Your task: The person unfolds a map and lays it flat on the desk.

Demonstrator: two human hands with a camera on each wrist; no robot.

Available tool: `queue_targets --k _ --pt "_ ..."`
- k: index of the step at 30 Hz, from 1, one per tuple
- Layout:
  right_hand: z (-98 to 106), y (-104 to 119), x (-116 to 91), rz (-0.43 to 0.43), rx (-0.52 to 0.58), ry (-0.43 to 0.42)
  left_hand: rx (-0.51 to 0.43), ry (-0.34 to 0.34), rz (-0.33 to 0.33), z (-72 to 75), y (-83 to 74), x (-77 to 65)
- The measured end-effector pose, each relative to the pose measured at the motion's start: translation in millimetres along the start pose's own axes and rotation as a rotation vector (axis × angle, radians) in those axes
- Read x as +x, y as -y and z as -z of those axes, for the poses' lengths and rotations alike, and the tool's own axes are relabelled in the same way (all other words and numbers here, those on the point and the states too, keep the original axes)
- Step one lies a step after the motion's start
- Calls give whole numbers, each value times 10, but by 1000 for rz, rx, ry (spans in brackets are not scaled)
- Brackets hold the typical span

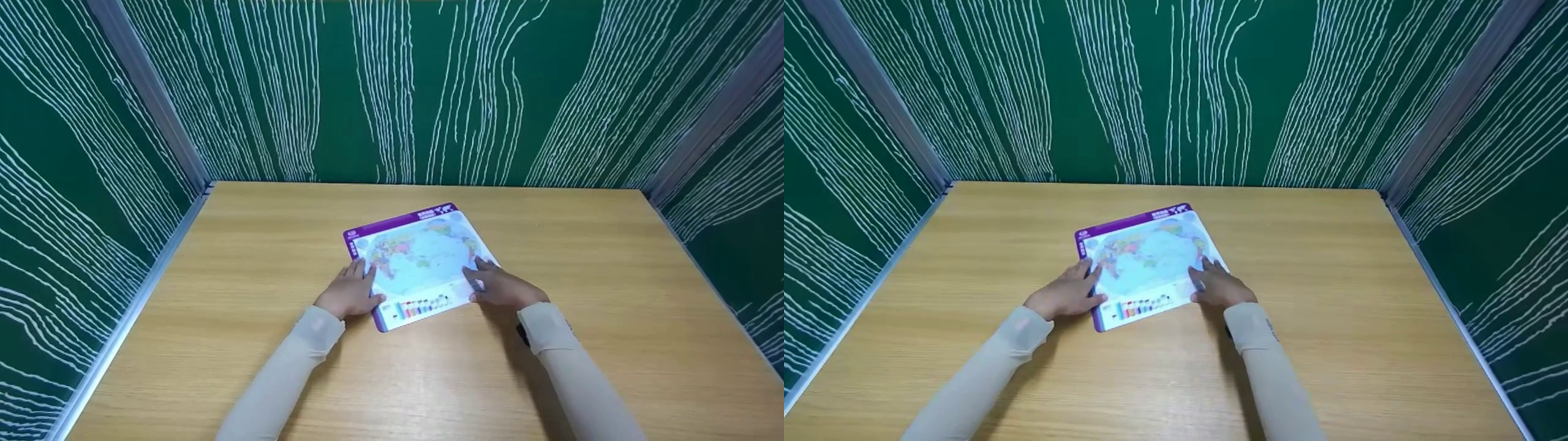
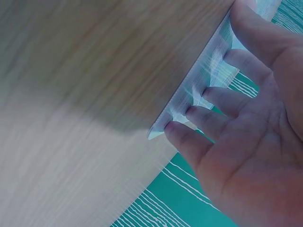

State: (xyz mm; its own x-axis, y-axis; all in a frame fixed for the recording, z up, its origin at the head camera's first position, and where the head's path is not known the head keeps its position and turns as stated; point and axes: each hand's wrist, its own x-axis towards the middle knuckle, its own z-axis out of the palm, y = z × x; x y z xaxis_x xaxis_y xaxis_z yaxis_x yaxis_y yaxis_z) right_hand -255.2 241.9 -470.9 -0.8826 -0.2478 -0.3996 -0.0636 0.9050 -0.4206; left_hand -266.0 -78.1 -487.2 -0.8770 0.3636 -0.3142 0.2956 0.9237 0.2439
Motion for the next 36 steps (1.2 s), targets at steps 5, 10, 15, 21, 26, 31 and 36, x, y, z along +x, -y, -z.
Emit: queue_targets --k 5,10,15,21,26,31,36 --pt "10 -3 13 21 9 -6 17 1 -2 0 -23 -13" --pt "18 -21 35 27 34 -8 16 -5 -9 4 -56 -52" --pt "35 -56 47 9 1 -4 21 -16 -2 6 -98 -92" --pt "71 -76 82 -2 31 12 29 -5 24 0 -154 -117" --pt "86 -84 113 -21 75 24 40 -8 36 -29 -177 -123" --pt "99 -85 114 4 24 27 14 -14 56 -63 -213 -140" --pt "115 -97 142 32 31 19 80 -54 45 -96 -271 -174"
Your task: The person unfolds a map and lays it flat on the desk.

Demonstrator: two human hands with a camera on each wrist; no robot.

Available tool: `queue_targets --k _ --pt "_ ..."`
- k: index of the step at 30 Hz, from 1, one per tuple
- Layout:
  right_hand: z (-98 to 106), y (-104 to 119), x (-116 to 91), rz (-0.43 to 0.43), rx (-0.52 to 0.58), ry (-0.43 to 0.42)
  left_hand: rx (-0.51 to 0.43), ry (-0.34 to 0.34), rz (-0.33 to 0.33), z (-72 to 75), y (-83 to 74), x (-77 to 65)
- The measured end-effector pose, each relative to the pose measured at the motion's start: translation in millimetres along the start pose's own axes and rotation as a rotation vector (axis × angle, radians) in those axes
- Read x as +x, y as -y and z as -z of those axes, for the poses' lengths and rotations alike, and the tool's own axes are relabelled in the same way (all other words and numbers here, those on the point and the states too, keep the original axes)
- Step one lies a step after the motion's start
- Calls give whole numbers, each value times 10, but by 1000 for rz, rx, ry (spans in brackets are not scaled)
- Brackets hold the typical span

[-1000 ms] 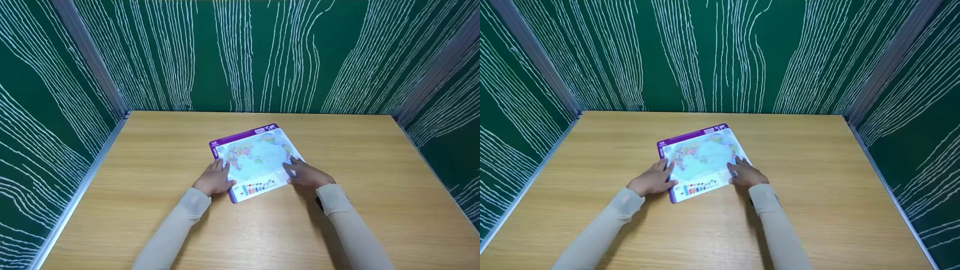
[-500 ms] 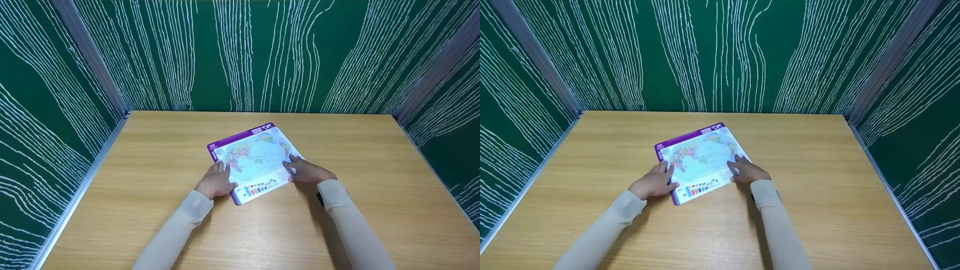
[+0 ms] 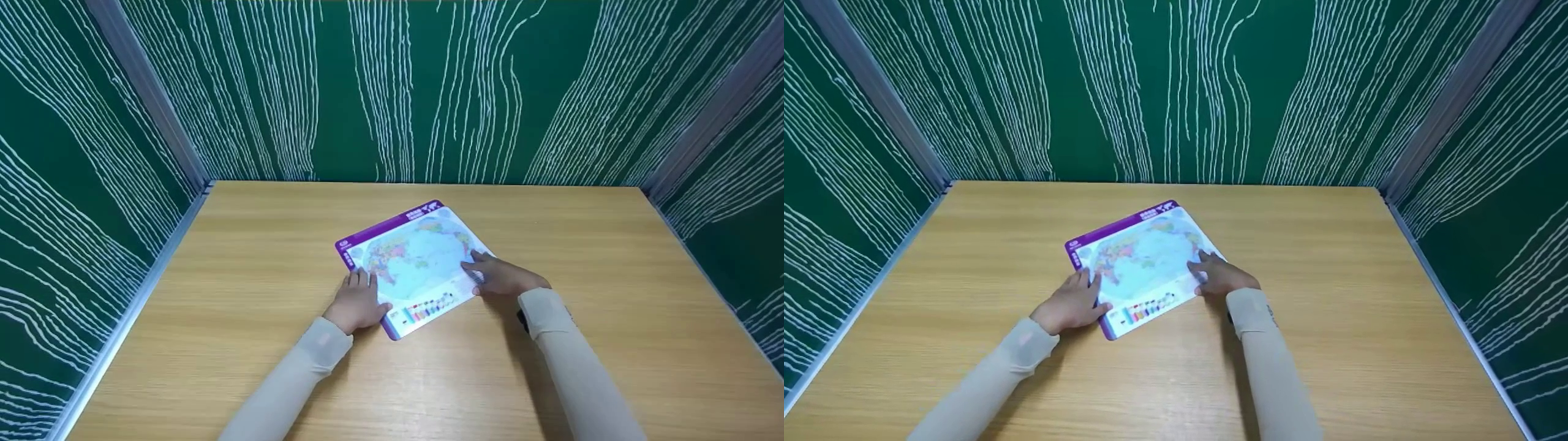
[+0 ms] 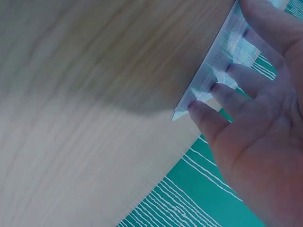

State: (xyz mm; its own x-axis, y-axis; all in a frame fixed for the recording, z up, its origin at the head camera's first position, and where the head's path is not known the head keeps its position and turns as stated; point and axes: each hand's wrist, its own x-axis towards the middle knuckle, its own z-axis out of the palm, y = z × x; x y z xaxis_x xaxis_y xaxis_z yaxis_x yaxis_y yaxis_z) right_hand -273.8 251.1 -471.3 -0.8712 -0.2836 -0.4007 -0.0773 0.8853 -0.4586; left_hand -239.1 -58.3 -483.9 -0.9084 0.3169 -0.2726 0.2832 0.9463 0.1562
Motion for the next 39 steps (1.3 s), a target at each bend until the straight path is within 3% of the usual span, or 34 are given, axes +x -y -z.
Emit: queue_targets --k 3,11,18,21,26,32,39 --pt "14 -6 25 33 -28 -3 40 -13 3 -10 -40 -28" --pt "29 28 10 -62 51 21 59 5 37 -5 -115 -62" --pt "37 61 -15 -55 14 6 60 -1 41 -4 -118 -38" --pt "30 64 -19 -33 -11 1 48 8 48 -6 -110 -33" --pt "14 57 -9 -42 38 17 30 14 47 -6 -96 -33" --pt "-10 36 20 41 -36 -19 -19 4 40 36 -37 -14" --pt "-56 28 -9 45 -14 -26 -103 -26 -26 112 122 16"
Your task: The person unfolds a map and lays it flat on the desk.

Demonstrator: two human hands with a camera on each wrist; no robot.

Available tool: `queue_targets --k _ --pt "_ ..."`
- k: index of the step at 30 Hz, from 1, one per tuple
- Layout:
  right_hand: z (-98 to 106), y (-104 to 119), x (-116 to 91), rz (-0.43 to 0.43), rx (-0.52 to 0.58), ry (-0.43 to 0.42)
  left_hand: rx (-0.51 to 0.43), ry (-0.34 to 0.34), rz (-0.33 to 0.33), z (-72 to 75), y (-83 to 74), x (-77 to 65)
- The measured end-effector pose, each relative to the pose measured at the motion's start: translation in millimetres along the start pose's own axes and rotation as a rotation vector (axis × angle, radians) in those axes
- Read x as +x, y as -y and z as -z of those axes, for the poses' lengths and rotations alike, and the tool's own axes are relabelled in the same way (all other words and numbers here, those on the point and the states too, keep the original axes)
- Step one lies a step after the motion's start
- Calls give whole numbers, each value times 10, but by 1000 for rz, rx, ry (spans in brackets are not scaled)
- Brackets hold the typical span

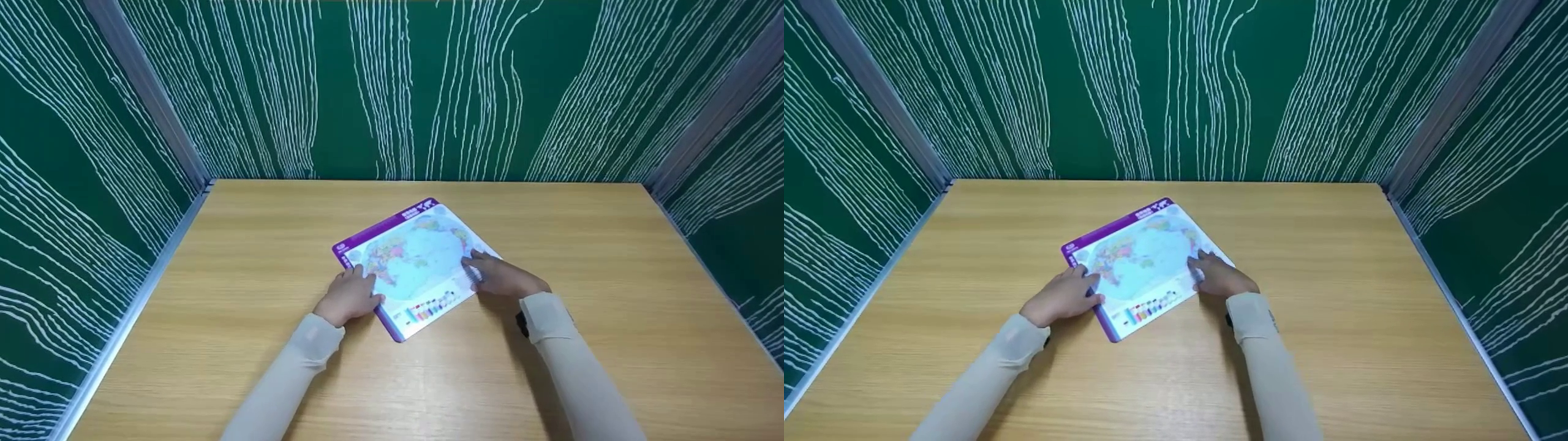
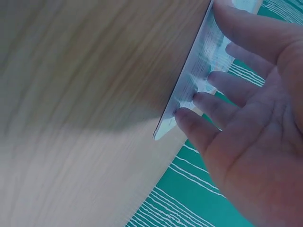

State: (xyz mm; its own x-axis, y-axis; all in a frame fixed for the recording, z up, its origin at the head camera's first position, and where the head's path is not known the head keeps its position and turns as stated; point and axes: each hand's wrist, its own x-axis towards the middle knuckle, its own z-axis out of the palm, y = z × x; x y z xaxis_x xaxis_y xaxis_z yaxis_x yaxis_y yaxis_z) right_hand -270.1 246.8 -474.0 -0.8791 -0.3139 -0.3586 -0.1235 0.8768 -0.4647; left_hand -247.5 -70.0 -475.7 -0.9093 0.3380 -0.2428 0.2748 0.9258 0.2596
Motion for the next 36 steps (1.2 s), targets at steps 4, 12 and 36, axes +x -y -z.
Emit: queue_targets --k 4,12,36 --pt "-28 39 -12 8 -2 -33 -84 7 -21 58 91 32" --pt "-141 254 -93 0 -38 -136 -219 -10 -44 168 273 121" --pt "-605 734 -199 108 -135 -175 -208 13 -10 234 505 432"
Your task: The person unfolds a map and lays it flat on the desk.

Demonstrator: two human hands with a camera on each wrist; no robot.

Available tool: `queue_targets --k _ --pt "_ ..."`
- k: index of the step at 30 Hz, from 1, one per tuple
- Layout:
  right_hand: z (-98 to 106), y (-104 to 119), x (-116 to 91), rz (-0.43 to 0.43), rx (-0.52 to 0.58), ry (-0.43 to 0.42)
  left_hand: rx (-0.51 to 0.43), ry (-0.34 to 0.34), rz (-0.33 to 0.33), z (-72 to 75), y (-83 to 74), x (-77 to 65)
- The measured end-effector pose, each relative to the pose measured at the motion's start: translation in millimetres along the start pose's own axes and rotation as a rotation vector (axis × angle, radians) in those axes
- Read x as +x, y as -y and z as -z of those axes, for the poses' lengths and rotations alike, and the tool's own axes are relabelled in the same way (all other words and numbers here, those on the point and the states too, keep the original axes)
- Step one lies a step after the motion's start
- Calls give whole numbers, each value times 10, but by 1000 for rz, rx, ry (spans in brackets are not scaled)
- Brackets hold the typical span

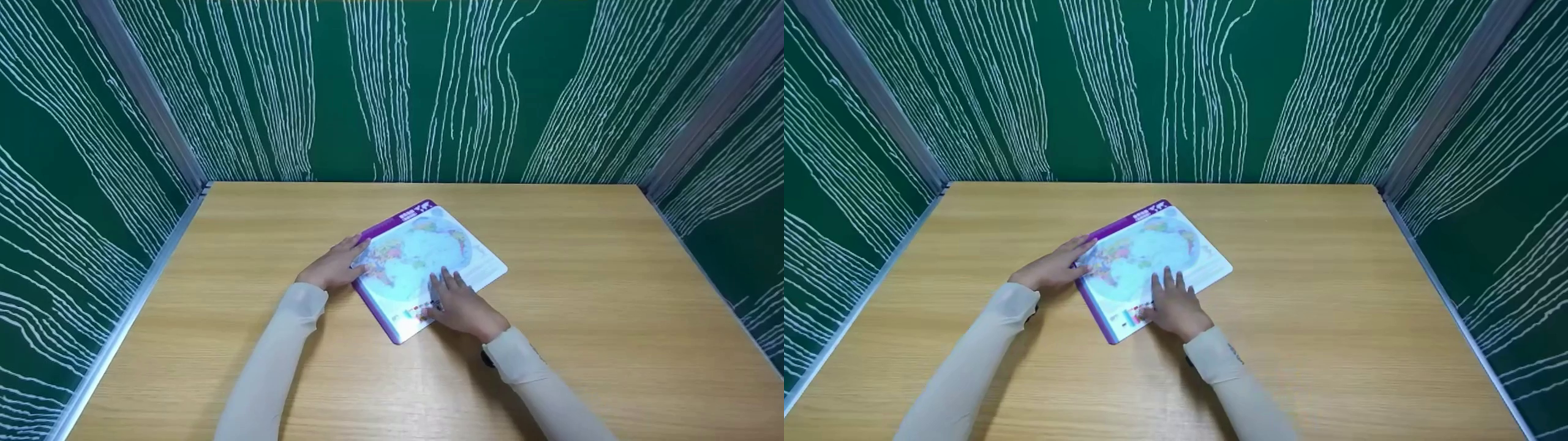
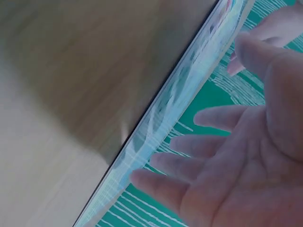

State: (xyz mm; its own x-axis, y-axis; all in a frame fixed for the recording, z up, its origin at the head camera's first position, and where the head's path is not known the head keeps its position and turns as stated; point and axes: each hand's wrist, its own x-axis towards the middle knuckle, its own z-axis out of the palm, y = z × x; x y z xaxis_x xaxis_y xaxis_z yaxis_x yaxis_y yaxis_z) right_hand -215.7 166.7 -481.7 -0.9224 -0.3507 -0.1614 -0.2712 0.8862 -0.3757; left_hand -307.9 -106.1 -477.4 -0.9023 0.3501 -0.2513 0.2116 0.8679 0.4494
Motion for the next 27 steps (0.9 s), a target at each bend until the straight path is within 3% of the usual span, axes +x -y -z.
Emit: queue_targets --k 10,17,27 --pt "-76 101 17 -3 -23 39 -17 41 2 -14 11 43" --pt "-105 122 15 3 -30 40 -32 84 -48 -26 40 66" --pt "-101 128 7 17 -88 43 -38 97 -2 -47 38 80"
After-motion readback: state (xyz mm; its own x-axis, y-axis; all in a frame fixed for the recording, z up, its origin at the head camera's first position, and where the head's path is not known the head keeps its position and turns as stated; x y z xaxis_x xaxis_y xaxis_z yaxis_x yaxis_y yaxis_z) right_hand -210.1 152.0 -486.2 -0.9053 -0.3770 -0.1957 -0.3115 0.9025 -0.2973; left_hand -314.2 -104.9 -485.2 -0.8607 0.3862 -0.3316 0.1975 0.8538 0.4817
